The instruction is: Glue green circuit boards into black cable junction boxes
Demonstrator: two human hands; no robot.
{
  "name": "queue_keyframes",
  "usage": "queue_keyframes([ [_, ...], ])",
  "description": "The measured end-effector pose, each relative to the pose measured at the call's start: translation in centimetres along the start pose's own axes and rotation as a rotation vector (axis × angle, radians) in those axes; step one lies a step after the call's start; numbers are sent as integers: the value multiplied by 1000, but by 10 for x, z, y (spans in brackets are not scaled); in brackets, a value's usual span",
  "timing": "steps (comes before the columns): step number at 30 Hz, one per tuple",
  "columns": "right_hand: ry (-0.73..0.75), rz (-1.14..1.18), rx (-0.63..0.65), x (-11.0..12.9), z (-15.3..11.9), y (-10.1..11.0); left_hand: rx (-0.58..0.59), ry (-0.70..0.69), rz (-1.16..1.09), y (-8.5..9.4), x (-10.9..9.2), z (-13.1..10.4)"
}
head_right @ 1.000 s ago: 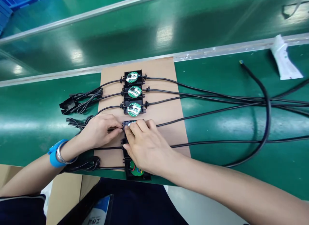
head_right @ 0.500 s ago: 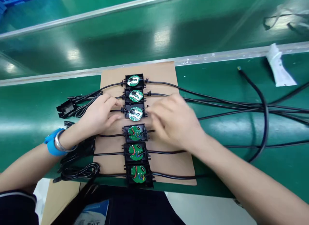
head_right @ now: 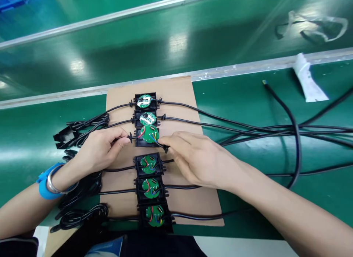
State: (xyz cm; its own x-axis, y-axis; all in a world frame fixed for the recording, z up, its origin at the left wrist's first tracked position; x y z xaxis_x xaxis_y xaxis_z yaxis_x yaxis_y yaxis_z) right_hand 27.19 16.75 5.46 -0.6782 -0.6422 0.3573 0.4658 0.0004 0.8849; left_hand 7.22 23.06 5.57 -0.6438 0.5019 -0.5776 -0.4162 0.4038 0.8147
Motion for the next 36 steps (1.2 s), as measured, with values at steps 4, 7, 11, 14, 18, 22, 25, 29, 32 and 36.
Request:
queue_keyframes([
  [4, -10, 73, 105, -2, 13, -7, 16, -48, 75, -5, -5, 5],
  [7, -43, 86, 181, -8, 20, -15, 24, -79, 114, -9, -5, 9],
  [11, -77, 95, 223, -13, 30, -21, 56, -1, 164, -14, 3, 13],
  [14, -106, 90, 295, -14, 37, -28, 84, 44, 172, -18, 7, 14],
  [18, -102, 36, 390, -10, 41, -37, 117, 95, 130, -18, 11, 14],
  [22, -105, -98, 402, -11, 44, -41, 144, 185, -10, -16, 20, 14],
  [25, -114, -159, 392, -13, 46, -41, 138, 220, -115, -14, 27, 16],
  [29, -131, -178, 369, -15, 46, -39, 203, 249, -229, -19, 31, 18],
  [32, -91, -185, 330, -13, 45, -38, 262, 244, -343, -27, 26, 18],
  [36, -50, -176, 273, -9, 44, -37, 247, 195, -294, -30, 17, 21],
])
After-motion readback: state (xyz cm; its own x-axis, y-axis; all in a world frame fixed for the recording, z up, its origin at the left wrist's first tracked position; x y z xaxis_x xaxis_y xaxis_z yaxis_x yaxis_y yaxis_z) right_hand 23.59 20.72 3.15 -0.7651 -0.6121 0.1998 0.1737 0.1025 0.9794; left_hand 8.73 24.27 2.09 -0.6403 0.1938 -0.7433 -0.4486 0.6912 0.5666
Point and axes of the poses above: each hand's wrist, its own z-axis towards the middle knuckle, its own y-axis out of the back of the hand, x = y × z, the point moved 6 cm from there along z, towards the middle knuckle, and after that the axes turned 8 degrees about -z, right-handed, at the moved point
